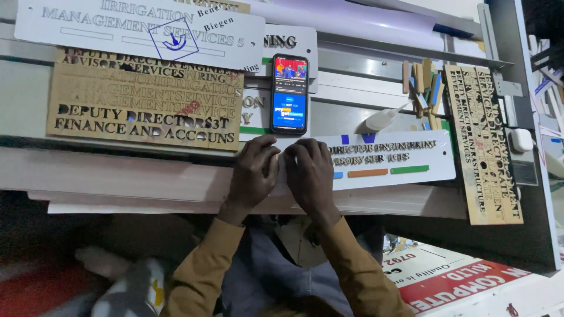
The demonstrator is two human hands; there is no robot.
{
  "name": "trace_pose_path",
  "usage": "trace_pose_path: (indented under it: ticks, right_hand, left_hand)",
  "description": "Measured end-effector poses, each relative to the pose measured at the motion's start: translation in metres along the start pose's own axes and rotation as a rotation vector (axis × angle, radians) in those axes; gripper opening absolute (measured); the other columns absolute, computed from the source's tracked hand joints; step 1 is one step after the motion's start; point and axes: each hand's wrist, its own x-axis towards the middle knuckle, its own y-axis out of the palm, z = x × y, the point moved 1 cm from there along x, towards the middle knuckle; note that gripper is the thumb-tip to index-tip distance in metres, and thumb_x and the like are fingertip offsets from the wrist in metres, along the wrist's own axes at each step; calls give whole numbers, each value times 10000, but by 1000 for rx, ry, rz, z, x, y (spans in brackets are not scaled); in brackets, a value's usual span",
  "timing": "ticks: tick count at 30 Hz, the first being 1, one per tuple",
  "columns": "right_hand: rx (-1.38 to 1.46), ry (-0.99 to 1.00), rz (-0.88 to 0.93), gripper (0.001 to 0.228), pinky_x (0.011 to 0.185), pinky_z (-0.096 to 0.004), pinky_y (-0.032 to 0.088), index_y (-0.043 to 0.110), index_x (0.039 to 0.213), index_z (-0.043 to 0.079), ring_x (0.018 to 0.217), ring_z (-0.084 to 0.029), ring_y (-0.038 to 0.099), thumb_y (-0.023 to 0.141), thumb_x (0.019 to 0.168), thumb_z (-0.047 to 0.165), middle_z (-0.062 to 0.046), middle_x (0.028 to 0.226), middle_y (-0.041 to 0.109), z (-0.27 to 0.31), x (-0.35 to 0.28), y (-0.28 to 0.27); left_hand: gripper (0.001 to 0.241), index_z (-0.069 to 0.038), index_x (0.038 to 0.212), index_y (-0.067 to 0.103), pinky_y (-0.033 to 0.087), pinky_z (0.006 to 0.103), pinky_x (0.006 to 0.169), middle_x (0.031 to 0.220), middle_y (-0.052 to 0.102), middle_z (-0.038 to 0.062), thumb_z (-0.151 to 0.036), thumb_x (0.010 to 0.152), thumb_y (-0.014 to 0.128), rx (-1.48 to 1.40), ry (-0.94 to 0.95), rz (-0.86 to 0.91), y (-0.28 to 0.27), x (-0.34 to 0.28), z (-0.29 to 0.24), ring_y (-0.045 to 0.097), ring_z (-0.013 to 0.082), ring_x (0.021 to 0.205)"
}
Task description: Applying small cut-out letters to a sign board using a glue bottle for assembly while referring to a smartphone for layout.
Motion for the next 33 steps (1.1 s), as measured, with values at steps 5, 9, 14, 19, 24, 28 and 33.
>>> trace_pose_path:
  ticks: [5,9,14,19,24,28,33]
  right_hand:
    - [-17,-5,-4,95,870,-485,603,801,1084,164,1127,-371,736,845,1009,128,-69,1066,697,7,0,-5]
    - [-58,-19,21,134,866,-490,603,808,1100,176,1134,-370,731,864,989,125,-71,1082,706,8,1,-9]
    - [-72,-19,88,122,880,-482,594,798,1117,197,1142,-353,724,845,1012,157,-53,1088,701,2,4,-13]
    - [-53,31,157,91,891,-506,602,792,1106,189,1131,-360,725,820,1030,146,-63,1079,704,2,6,-15]
    - [-82,48,178,78,919,-493,598,797,1127,215,1176,-340,727,799,1060,175,-51,1113,710,6,7,-18]
    - [-127,50,216,94,910,-507,598,805,1125,198,1158,-358,729,820,1042,157,-65,1091,709,14,12,-24]
    - [-93,28,238,48,955,-551,593,797,1098,207,1115,-350,737,788,1056,186,-47,1053,699,15,19,-29]
  left_hand:
    - [67,23,1057,786,667,477,1004,1258,703,148,38,1027,728,-23,-9,-12,0,-1,-1,742,391,1227]
    - [66,-3,1050,793,658,454,1013,1260,712,117,18,1033,732,4,-2,-22,4,-4,2,742,353,1239]
    - [75,14,1041,792,661,471,1014,1245,709,134,57,1020,734,-26,-18,-25,0,2,-4,745,365,1233]
    - [79,18,1052,785,657,469,1017,1251,706,141,52,1034,716,-50,-42,-29,0,-1,-5,739,369,1239]
    - [84,4,1053,794,655,471,1024,1263,706,131,44,1037,722,-14,-41,-9,2,-2,-2,739,363,1255]
    - [95,15,1087,782,657,498,1030,1272,700,149,51,1054,701,-43,-72,-6,-1,1,-8,726,386,1270]
    - [69,-1,1053,778,673,482,989,1241,699,138,27,1059,715,-15,-28,-35,0,2,-6,735,383,1235]
